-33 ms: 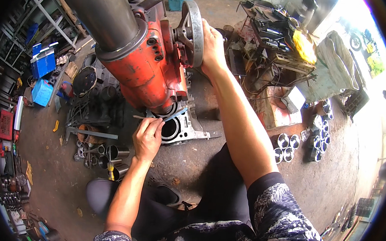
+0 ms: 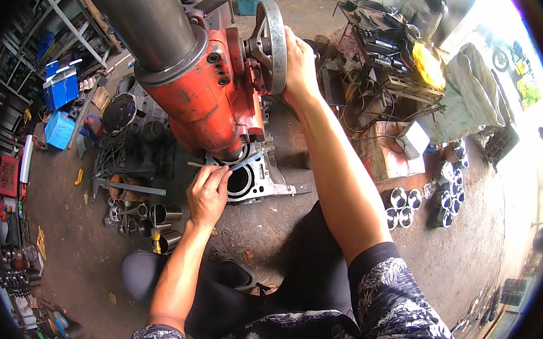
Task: The person operates a red hydraulic press to seat a bearing into an engine block, then removes and inspects the bearing with a caliper. The person handles the engine block, bearing, and caliper, and uses the press and caliper as tools.
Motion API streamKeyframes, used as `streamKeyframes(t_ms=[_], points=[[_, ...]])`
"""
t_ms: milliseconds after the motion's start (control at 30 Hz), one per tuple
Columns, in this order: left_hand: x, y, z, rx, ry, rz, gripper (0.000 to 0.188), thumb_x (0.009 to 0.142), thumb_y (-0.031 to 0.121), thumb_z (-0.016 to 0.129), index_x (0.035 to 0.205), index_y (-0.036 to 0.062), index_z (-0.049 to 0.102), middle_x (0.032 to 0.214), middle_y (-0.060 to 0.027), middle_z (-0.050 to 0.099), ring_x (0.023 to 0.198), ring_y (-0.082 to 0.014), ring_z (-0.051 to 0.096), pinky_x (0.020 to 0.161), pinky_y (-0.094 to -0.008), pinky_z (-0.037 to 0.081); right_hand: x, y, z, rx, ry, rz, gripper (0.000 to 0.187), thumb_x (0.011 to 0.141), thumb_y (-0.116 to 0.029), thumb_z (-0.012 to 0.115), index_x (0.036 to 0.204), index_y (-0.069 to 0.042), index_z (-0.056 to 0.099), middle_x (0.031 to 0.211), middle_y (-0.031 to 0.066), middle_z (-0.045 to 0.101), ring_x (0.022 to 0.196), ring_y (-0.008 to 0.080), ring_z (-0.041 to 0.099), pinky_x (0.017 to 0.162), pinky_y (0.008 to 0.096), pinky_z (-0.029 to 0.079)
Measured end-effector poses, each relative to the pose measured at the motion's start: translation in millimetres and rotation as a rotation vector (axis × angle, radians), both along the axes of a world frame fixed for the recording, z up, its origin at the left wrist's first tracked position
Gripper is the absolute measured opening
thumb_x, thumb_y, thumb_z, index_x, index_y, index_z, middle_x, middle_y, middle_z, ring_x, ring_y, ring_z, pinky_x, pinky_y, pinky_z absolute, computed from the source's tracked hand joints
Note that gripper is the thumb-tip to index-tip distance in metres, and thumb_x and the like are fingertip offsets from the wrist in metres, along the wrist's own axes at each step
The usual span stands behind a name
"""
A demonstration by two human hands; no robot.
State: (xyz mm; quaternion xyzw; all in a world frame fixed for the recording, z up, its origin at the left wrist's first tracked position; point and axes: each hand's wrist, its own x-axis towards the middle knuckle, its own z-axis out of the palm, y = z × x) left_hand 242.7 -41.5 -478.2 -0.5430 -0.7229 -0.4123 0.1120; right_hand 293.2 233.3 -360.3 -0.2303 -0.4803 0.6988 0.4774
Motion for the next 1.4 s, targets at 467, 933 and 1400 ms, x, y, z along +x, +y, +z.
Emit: streamKeyframes(t_ms=[467,933,1400], points=[[1.0,-1.7,2.2,-0.003,-0.036,-0.016,0.009,0.087,0.005,0.076,0.094,0.0008,0.073,0.088,-0.0122,0.069,0.078,-0.0308,0.069,0.069,-0.0374,0.056,2.2,-1.8,3.8,0.002,0.014,0.052,0.046,0.109,-0.038,0.045,0.093,0.000,0.066,0.074,0.0025,0.061,0.057,0.0095,0.052,0.052,0.0299,0.047],[1.2,-1.0,2.3,-0.005,-0.039,-0.011,0.009,0.086,0.004,0.076,0.094,0.0010,0.073,0.088,-0.0119,0.069,0.078,-0.0308,0.069,0.069,-0.0379,0.055,3.5,-2.1,5.4,0.039,0.000,0.033,0.044,0.109,-0.036,0.047,0.090,-0.001,0.066,0.071,0.0005,0.060,0.058,0.0085,0.050,0.054,0.0288,0.044],[2.1,1.5,2.0,-0.007,-0.031,0.005,0.007,0.086,0.005,0.076,0.092,0.0019,0.072,0.088,-0.0104,0.068,0.079,-0.0302,0.069,0.069,-0.0384,0.055,-2.3,9.2,-7.4,0.114,-0.068,-0.022,0.047,0.107,-0.035,0.049,0.085,0.003,0.064,0.070,0.0027,0.058,0.065,0.0120,0.049,0.066,0.0346,0.046]])
